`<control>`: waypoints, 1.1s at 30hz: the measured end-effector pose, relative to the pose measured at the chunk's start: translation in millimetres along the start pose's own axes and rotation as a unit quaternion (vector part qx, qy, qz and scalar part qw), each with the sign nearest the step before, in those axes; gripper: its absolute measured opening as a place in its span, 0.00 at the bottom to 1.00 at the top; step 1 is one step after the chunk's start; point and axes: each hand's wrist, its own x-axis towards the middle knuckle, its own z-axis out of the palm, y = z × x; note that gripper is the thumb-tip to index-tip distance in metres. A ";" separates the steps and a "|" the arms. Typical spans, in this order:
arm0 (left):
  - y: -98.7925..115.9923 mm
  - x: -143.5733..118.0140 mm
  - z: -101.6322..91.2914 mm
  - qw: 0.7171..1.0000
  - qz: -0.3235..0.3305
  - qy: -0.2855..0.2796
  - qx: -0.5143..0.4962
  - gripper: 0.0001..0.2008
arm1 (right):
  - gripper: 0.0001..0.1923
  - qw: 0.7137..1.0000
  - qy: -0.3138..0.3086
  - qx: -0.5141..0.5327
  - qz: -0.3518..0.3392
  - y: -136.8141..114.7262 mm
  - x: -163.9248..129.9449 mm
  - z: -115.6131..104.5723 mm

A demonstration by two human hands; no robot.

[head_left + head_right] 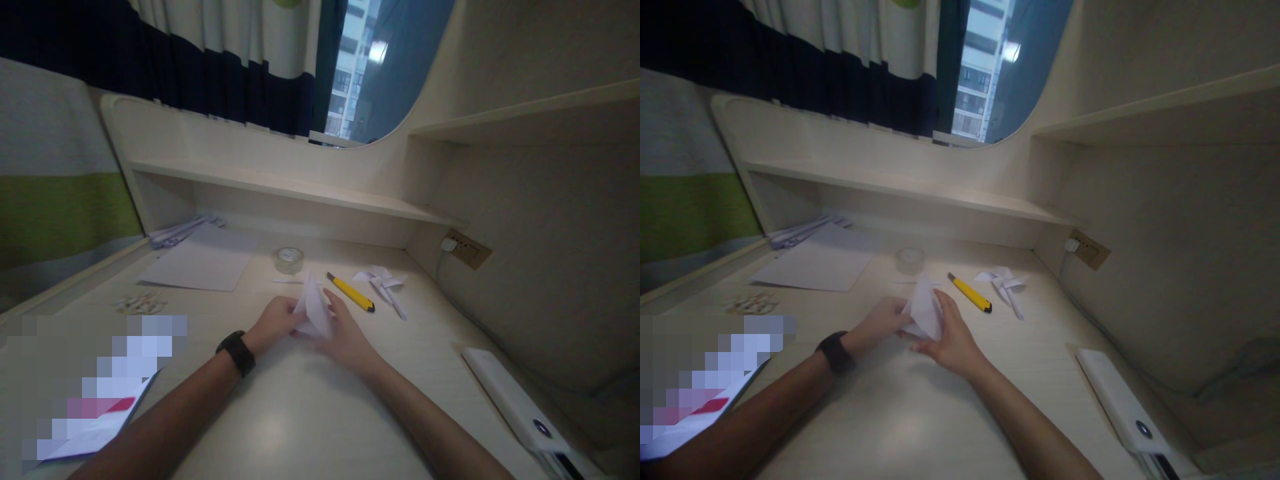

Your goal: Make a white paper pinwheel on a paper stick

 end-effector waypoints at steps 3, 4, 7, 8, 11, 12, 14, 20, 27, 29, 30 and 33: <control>0.7 -0.4 0.3 0.998 0.021 0.013 0.060 0.12 | 0.36 0.997 0.062 -0.002 0.039 -9.7 -1.9 5.1; 0.6 -0.4 -0.5 0.996 0.028 0.015 0.079 0.13 | 0.27 0.994 0.085 0.006 0.061 -10.7 -1.8 5.1; 0.1 0.9 -6.8 0.996 0.035 0.008 0.084 0.15 | 0.17 0.977 0.155 0.071 0.126 -3.5 1.6 1.0; -0.2 1.7 -10.2 0.997 0.034 0.006 0.073 0.15 | 0.17 0.965 0.182 0.118 0.148 1.5 3.5 -1.3; -1.6 4.5 -22.6 0.999 0.031 0.009 0.037 0.17 | 0.18 0.912 0.229 0.281 0.194 17.4 9.0 -9.8; -2.5 5.2 -26.9 0.999 0.031 0.011 0.026 0.17 | 0.18 0.896 0.229 0.321 0.205 21.4 10.3 -13.2; -4.7 6.2 -34.4 0.999 0.033 0.009 0.007 0.18 | 0.18 0.876 0.202 0.377 0.224 25.9 11.6 -20.4; -10.1 4.5 -44.7 0.999 0.014 -0.027 -0.036 0.18 | 0.19 0.879 0.082 0.399 0.248 25.8 10.4 -39.3; -21.3 3.1 -50.7 0.986 -0.011 -0.064 -0.153 0.15 | 0.11 0.901 0.009 0.358 0.244 37.9 10.9 -49.6; -24.8 3.9 -52.2 0.983 -0.018 -0.046 -0.178 0.12 | 0.09 0.903 -0.007 0.357 0.239 40.2 10.0 -53.3; -25.3 4.0 -52.7 0.982 -0.016 -0.041 -0.185 0.11 | 0.10 0.904 -0.020 0.355 0.238 40.2 9.3 -55.4; -21.3 3.0 -52.4 0.983 -0.003 -0.041 -0.177 0.09 | 0.12 0.908 -0.067 0.343 0.233 35.3 7.8 -62.2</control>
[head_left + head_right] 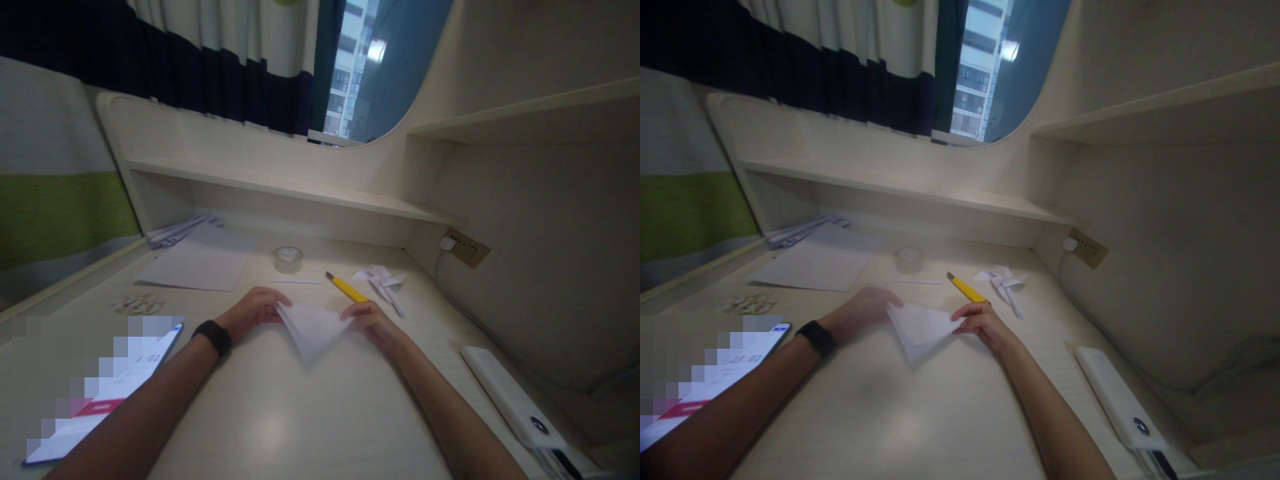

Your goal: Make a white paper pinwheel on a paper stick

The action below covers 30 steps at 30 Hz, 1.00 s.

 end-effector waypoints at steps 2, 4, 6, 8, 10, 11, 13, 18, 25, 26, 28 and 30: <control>4.6 -1.0 4.3 1.000 0.000 0.008 0.024 0.09 | 0.12 1.000 -0.028 -0.014 0.001 -6.4 -3.4 1.1; 8.2 -1.4 10.1 0.999 -0.004 0.018 0.051 0.10 | 0.12 0.998 -0.052 -0.037 -0.010 -12.7 -5.6 4.2; 9.4 -0.8 16.2 0.996 -0.005 0.018 0.083 0.12 | 0.14 0.994 -0.054 -0.093 -0.030 -17.6 -6.2 9.0; 8.1 0.3 21.7 0.993 0.003 0.005 0.116 0.13 | 0.13 0.980 -0.039 -0.188 -0.044 -20.1 -5.5 14.5; 5.6 1.1 26.2 0.991 0.015 -0.015 0.128 0.14 | 0.15 0.960 -0.040 -0.275 -0.033 -20.5 -4.5 19.2; 4.5 1.4 27.8 0.991 0.021 -0.024 0.127 0.15 | 0.18 0.951 -0.053 -0.303 -0.022 -20.2 -4.3 20.8; 3.8 1.5 29.6 0.992 0.024 -0.038 0.121 0.19 | 0.21 0.942 -0.085 -0.325 -0.003 -19.9 -4.7 22.0; 19.7 -0.8 25.6 0.969 0.063 -0.042 0.233 0.18 | 0.21 0.933 -0.136 -0.333 0.002 -23.6 -8.6 22.2; 51.1 -12.6 26.6 0.886 0.117 -0.175 0.413 0.17 | 0.13 0.894 -0.164 -0.415 -0.034 -21.4 -10.2 47.0; 50.8 -12.1 28.0 0.877 0.117 -0.200 0.421 0.17 | 0.13 0.891 -0.158 -0.423 -0.035 -20.8 -10.9 51.6; 46.6 -8.6 30.7 0.868 0.116 -0.238 0.421 0.15 | 0.12 0.889 -0.151 -0.430 -0.034 -20.4 -12.4 59.1; 40.3 -3.5 31.9 0.866 0.113 -0.261 0.411 0.13 | 0.11 0.892 -0.158 -0.423 -0.027 -21.1 -13.6 63.2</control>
